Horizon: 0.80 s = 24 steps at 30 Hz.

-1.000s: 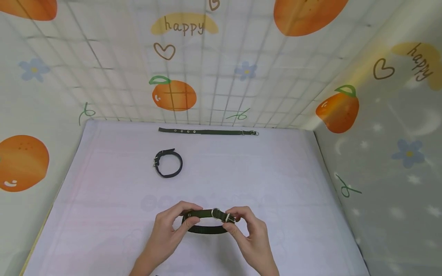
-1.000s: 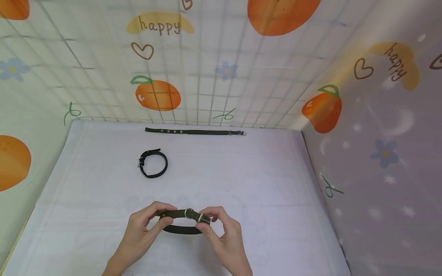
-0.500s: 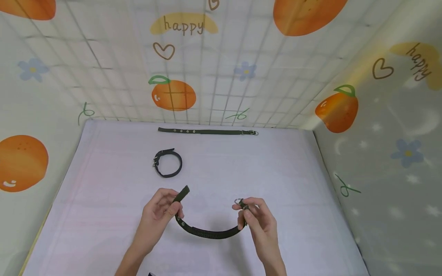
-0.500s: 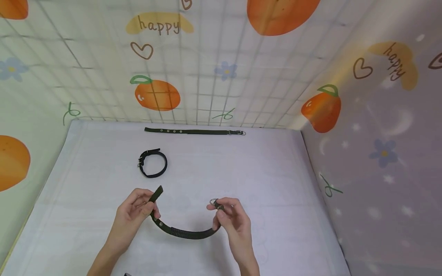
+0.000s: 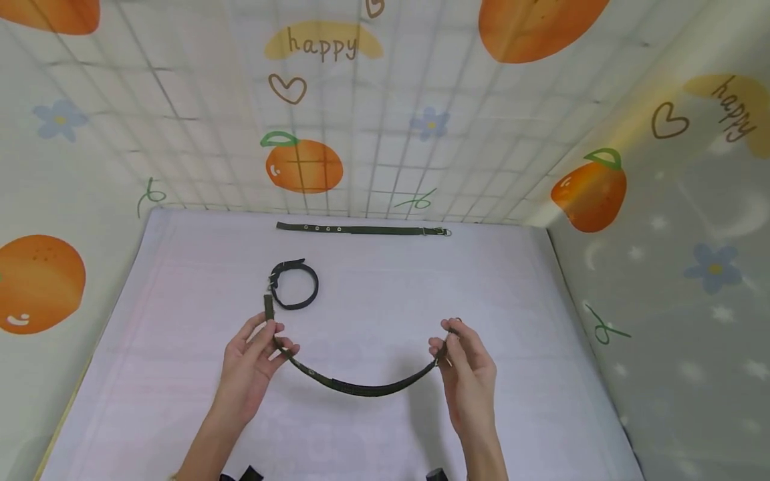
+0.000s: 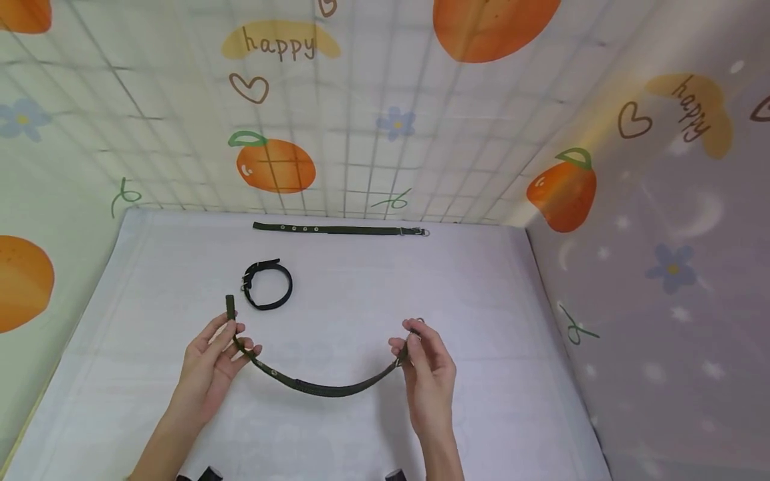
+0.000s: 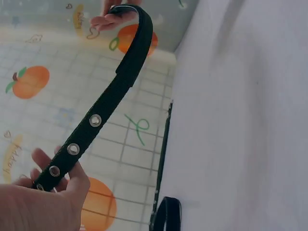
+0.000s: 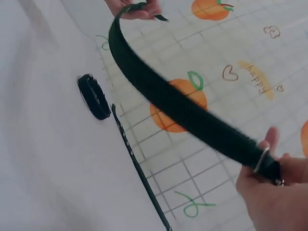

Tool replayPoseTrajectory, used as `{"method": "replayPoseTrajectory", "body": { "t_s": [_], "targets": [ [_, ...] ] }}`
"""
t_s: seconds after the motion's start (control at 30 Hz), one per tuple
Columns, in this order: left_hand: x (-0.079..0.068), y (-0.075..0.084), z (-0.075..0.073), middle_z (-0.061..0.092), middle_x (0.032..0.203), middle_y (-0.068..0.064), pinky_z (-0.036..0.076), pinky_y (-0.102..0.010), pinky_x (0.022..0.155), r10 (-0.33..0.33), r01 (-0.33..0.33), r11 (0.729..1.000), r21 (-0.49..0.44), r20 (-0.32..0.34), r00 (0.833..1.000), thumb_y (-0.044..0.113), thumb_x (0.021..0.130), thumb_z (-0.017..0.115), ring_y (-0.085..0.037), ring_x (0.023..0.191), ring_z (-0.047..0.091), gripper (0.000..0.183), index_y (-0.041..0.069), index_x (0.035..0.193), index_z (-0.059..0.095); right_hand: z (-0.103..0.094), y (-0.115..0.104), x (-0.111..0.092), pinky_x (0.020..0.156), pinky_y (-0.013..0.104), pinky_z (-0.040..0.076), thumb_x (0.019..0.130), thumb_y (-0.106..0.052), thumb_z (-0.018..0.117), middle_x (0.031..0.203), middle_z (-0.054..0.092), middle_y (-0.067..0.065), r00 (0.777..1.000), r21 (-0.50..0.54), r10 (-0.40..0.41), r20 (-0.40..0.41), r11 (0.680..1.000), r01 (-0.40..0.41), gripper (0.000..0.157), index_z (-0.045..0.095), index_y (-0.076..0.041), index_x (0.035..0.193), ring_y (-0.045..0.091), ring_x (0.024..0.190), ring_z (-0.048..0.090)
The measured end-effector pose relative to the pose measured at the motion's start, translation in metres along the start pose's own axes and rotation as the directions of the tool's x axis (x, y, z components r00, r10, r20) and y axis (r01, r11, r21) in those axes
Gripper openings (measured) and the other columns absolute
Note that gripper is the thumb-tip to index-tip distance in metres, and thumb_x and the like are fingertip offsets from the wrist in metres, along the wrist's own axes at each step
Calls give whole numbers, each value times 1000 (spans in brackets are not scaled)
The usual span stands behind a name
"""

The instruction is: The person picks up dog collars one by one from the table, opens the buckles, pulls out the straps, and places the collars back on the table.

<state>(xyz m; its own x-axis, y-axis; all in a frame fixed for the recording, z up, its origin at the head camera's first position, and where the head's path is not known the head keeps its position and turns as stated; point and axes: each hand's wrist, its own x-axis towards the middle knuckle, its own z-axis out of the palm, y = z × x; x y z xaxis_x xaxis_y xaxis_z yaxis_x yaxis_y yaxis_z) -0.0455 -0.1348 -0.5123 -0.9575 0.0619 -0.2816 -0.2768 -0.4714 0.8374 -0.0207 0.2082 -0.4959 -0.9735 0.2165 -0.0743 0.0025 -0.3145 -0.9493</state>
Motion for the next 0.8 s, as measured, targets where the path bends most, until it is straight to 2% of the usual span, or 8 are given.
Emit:
{"method": "replayPoseTrajectory", "body": {
  "t_s": [0.13,0.3,0.37,0.47,0.53,0.63,0.7,0.8],
  "targets": [
    [12,4,-11,75,118,8,63,-36,104,9,-13,999,-51,-74,997,26,113,59,-9,101,79,29,14,137,49,-3,3,14,107,34,61,110,-10,63,132,65,9,990,37,-13,-142,999,19,41,55,4,147,19,113,78],
    [27,12,-25,80,125,5,62,-35,104,80,-85,996,-33,-138,987,28,110,63,-13,114,80,26,14,127,49,-11,8,38,107,37,60,103,-8,73,124,75,16,957,60,-92,-273,992,112,42,60,3,140,22,108,81],
    [34,14,-29,81,124,3,62,-35,102,116,-120,993,-18,-151,982,26,109,65,-14,114,80,25,14,123,49,-14,11,49,105,37,60,100,-8,76,121,78,16,947,17,-134,-290,989,145,40,63,1,137,21,104,82],
    [42,15,-33,82,122,2,63,-36,100,151,-149,989,21,-159,976,23,108,67,-15,112,81,25,12,125,52,-18,16,64,98,30,64,97,-10,81,116,82,8,936,-94,-182,-302,982,161,42,66,-3,136,16,101,82],
    [47,15,-36,82,121,2,62,-36,100,163,-159,986,41,-151,975,22,109,66,-16,112,81,27,10,129,52,-21,20,74,91,24,65,96,-14,84,112,84,1,930,-169,-197,-309,974,150,42,69,-5,134,12,99,82],
    [55,14,-40,82,121,1,63,-36,100,178,-168,982,86,-131,975,24,110,64,-14,112,80,31,6,131,52,-26,27,89,83,19,64,94,-20,87,107,83,-6,931,-260,-179,-319,961,95,43,71,-6,131,7,96,80],
    [62,14,-42,82,119,1,63,-35,100,194,-176,973,147,-120,974,26,110,63,-13,110,81,30,4,129,52,-30,31,99,82,18,64,93,-23,88,103,82,-8,935,-297,-146,-322,954,47,45,71,-3,129,6,92,79],
    [75,14,-47,81,119,-1,64,-33,96,216,-179,946,270,-111,970,28,110,64,-10,102,82,30,4,125,53,-37,35,115,82,20,64,91,-28,90,99,80,-10,940,-357,-95,-327,934,-30,48,72,-2,128,4,86,77]
  ]
}}
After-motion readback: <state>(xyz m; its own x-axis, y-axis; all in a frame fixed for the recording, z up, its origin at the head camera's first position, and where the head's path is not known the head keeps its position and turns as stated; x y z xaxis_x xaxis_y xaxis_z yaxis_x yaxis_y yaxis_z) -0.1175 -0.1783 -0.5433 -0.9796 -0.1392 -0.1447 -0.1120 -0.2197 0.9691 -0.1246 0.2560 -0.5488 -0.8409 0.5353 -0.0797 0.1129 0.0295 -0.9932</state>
